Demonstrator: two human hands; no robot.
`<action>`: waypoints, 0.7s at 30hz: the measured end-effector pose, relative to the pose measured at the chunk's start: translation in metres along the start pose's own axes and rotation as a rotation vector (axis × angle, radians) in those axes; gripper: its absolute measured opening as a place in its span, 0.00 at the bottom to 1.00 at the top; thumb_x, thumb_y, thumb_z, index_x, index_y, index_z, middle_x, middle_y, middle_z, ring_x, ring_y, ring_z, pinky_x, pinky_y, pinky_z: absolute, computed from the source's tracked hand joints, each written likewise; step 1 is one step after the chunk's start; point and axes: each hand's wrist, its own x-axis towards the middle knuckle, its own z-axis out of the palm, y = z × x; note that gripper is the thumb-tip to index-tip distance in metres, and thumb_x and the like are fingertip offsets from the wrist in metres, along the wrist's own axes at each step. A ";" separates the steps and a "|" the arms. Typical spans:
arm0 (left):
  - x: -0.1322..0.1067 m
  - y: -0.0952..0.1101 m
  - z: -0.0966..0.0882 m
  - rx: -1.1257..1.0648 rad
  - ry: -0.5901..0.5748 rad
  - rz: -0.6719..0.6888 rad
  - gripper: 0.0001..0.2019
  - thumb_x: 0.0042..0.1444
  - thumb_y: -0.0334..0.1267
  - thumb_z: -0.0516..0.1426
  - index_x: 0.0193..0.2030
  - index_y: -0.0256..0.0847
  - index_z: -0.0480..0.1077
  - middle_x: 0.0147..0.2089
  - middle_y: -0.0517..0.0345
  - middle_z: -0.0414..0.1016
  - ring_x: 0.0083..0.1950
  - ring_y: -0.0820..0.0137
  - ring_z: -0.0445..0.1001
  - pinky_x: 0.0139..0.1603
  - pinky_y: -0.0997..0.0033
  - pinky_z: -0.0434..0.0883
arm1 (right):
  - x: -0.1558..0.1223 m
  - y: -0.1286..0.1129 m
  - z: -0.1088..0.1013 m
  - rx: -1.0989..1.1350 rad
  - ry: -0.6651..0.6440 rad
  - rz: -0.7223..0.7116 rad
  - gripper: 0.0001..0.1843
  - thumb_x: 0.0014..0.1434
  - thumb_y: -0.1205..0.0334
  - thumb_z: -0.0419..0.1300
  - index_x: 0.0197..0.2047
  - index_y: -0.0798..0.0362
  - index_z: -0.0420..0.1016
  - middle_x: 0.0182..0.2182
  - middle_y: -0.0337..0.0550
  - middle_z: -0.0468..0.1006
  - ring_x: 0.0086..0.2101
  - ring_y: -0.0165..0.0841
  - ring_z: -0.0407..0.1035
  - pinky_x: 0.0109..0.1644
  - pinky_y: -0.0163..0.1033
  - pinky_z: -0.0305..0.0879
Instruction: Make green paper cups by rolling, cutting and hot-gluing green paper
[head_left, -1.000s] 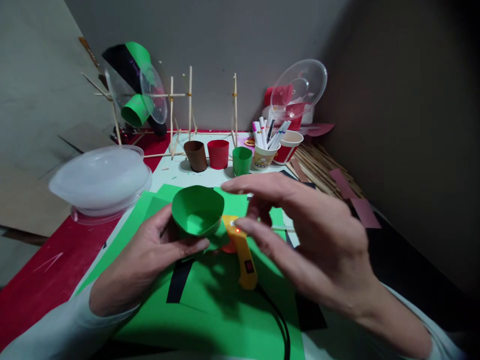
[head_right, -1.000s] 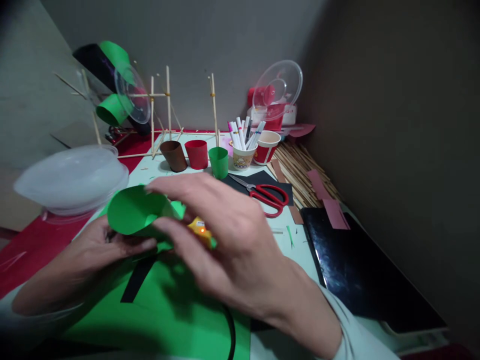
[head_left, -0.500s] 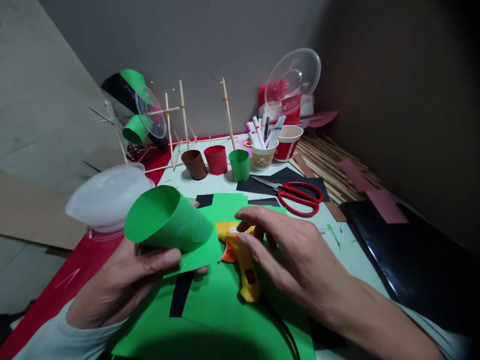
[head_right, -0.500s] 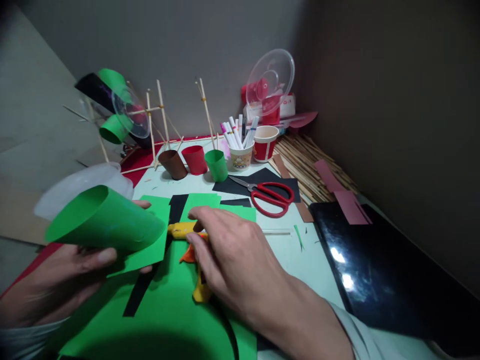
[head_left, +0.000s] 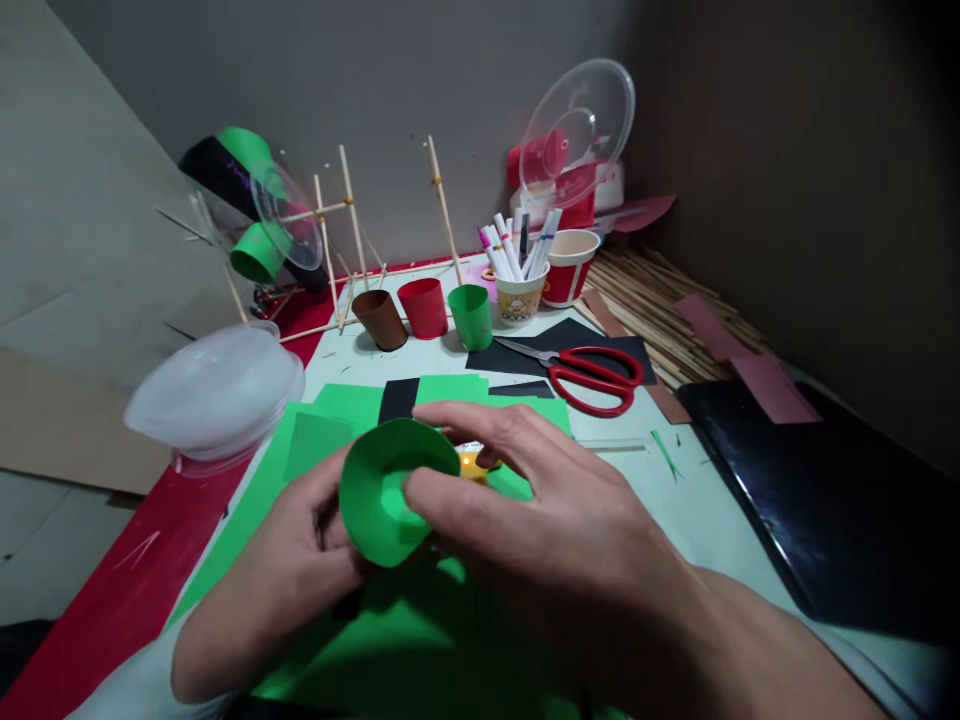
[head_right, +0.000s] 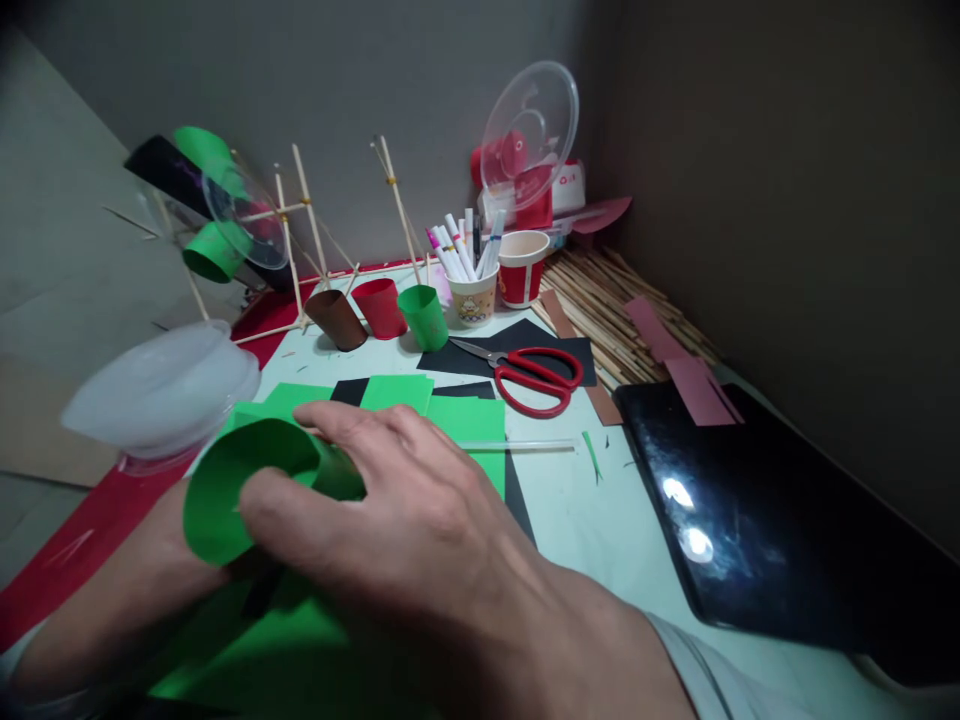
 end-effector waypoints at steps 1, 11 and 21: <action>-0.001 0.000 0.003 -0.044 0.008 -0.023 0.31 0.43 0.35 0.73 0.58 0.54 0.78 0.48 0.57 0.86 0.49 0.53 0.85 0.44 0.66 0.83 | -0.001 0.001 0.001 -0.010 -0.015 -0.002 0.15 0.63 0.70 0.60 0.48 0.43 0.79 0.65 0.42 0.73 0.54 0.41 0.73 0.53 0.43 0.75; -0.015 -0.002 0.012 0.232 0.339 0.279 0.25 0.55 0.40 0.65 0.60 0.63 0.77 0.62 0.65 0.79 0.63 0.55 0.76 0.69 0.61 0.70 | -0.014 0.017 -0.003 0.071 -0.039 -0.118 0.10 0.70 0.68 0.58 0.50 0.48 0.78 0.66 0.46 0.74 0.58 0.37 0.75 0.64 0.40 0.75; -0.017 -0.010 0.019 0.290 0.403 0.445 0.23 0.58 0.38 0.62 0.60 0.60 0.78 0.61 0.66 0.81 0.65 0.54 0.75 0.71 0.61 0.66 | -0.008 0.015 -0.006 0.058 -0.049 -0.244 0.07 0.71 0.71 0.56 0.43 0.55 0.75 0.62 0.64 0.76 0.63 0.41 0.71 0.67 0.47 0.71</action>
